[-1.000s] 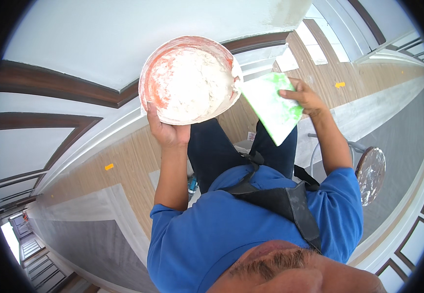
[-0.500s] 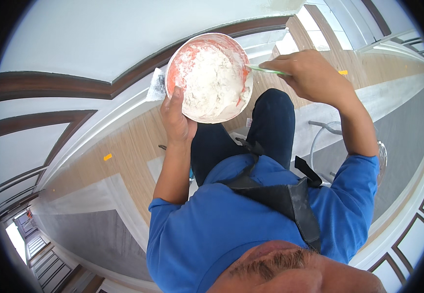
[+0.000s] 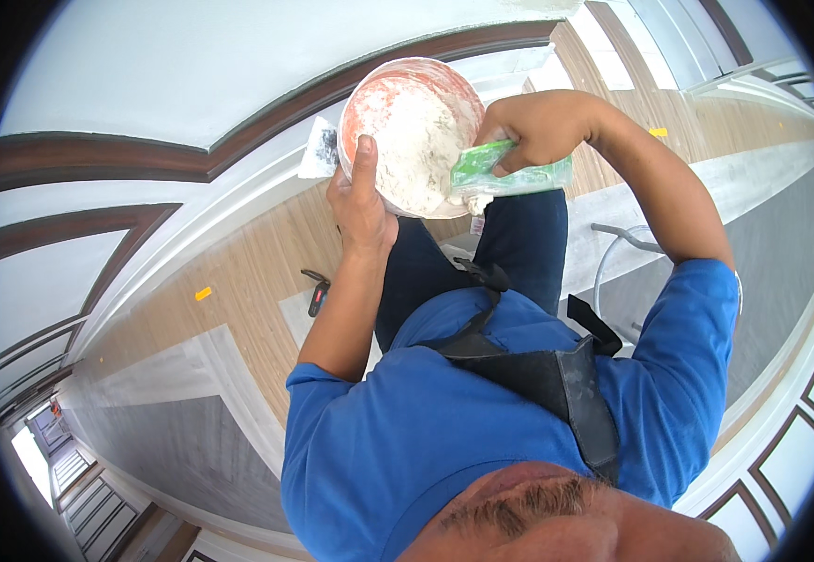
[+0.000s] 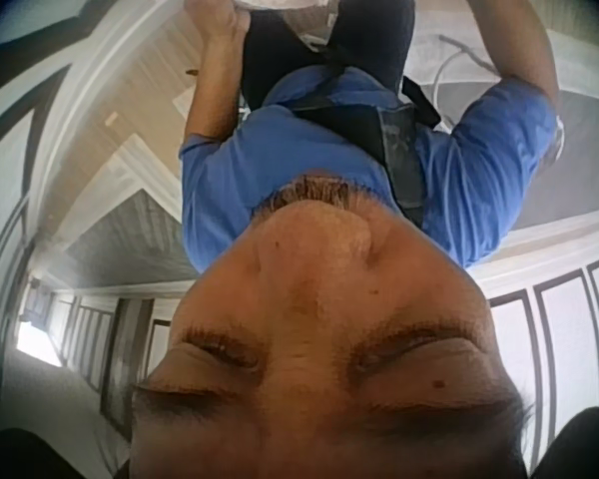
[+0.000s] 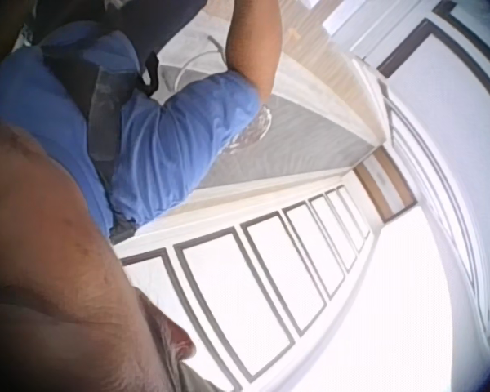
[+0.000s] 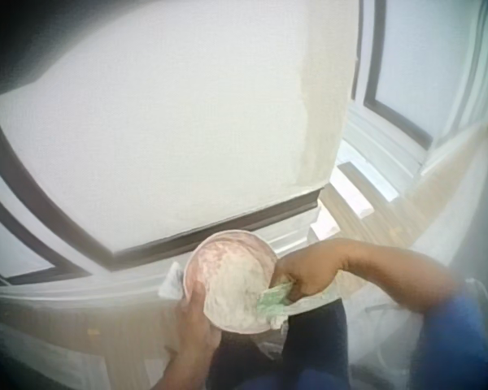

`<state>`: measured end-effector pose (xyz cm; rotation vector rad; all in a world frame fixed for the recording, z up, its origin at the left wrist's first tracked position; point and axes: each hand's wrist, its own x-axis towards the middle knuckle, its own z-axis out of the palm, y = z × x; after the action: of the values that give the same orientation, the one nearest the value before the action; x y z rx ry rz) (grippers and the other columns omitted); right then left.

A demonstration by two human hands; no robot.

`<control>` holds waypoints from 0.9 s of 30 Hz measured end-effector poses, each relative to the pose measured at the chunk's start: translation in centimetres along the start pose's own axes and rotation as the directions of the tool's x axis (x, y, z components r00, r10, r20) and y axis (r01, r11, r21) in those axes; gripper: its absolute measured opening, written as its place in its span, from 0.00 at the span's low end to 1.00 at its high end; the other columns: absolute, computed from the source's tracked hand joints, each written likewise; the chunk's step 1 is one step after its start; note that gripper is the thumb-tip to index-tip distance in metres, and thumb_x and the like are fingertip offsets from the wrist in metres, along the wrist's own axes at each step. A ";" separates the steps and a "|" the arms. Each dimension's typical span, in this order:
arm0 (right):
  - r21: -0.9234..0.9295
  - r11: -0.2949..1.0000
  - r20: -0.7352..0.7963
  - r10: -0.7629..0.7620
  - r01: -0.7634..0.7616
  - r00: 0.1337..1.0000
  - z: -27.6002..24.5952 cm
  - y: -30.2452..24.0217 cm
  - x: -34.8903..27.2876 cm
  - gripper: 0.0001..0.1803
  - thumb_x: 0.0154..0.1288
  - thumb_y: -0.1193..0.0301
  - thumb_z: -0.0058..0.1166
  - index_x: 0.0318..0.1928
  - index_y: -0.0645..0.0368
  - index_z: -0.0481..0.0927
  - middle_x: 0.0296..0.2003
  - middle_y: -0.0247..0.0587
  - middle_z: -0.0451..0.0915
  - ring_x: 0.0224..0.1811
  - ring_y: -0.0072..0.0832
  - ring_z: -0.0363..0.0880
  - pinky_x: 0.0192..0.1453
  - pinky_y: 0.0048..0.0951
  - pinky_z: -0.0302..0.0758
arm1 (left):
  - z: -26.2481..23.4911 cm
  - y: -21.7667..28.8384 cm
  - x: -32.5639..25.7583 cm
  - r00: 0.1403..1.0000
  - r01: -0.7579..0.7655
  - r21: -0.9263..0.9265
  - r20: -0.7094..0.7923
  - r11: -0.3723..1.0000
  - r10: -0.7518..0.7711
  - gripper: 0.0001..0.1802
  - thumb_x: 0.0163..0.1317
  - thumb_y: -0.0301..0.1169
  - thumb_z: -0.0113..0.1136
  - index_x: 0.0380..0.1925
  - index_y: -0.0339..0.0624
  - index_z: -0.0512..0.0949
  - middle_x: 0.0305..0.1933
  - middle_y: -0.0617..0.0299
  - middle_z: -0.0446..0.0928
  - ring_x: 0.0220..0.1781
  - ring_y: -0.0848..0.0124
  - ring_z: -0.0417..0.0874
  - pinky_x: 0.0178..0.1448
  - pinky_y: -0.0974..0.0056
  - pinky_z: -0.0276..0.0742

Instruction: The person applies a white wall compound to a wall using a green plastic scraper. They repeatedly scoop compound from a small container and spread it onto the wall surface in smooth strokes.

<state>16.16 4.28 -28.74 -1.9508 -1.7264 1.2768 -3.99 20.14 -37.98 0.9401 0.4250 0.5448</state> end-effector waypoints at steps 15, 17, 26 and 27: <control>0.290 -0.218 -0.881 0.318 0.932 0.349 11.6 14.1 -8.1 0.22 0.74 0.72 0.52 0.64 0.71 0.72 0.57 0.55 0.82 0.55 0.41 0.87 0.61 0.42 0.85 | -1.0 1.6 -3.9 0.982 -0.184 0.010 0.034 0.983 0.184 0.42 0.73 0.55 0.57 0.76 0.39 0.60 0.77 0.49 0.65 0.78 0.54 0.67 0.80 0.49 0.66; 0.190 -0.201 -0.857 0.443 0.961 0.262 11.3 13.4 -7.3 0.23 0.75 0.71 0.51 0.65 0.71 0.71 0.59 0.55 0.81 0.58 0.41 0.85 0.65 0.43 0.83 | -1.4 1.6 -3.9 0.983 -0.182 0.033 0.033 0.983 0.181 0.42 0.73 0.55 0.57 0.76 0.40 0.60 0.77 0.50 0.65 0.78 0.54 0.68 0.80 0.49 0.66; 0.107 0.256 -0.611 0.779 0.961 -0.139 2.8 9.4 -3.2 0.16 0.73 0.78 0.51 0.58 0.71 0.72 0.53 0.52 0.80 0.54 0.38 0.84 0.59 0.40 0.82 | -0.1 1.5 -3.9 0.984 -0.172 0.016 0.049 0.985 0.171 0.38 0.73 0.54 0.57 0.73 0.42 0.64 0.75 0.51 0.69 0.75 0.55 0.71 0.77 0.49 0.72; 0.114 0.289 -0.608 0.777 0.950 -0.163 1.8 9.4 -2.9 0.17 0.73 0.78 0.51 0.58 0.72 0.72 0.53 0.52 0.80 0.54 0.38 0.84 0.59 0.39 0.82 | 0.2 1.5 -4.0 0.984 -0.172 0.028 0.044 0.985 0.170 0.40 0.72 0.55 0.58 0.74 0.41 0.63 0.75 0.51 0.68 0.76 0.55 0.70 0.78 0.49 0.70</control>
<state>21.52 -1.53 -34.83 -0.7473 0.1441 -0.0997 -7.41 18.36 -36.19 1.0224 0.3177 0.6751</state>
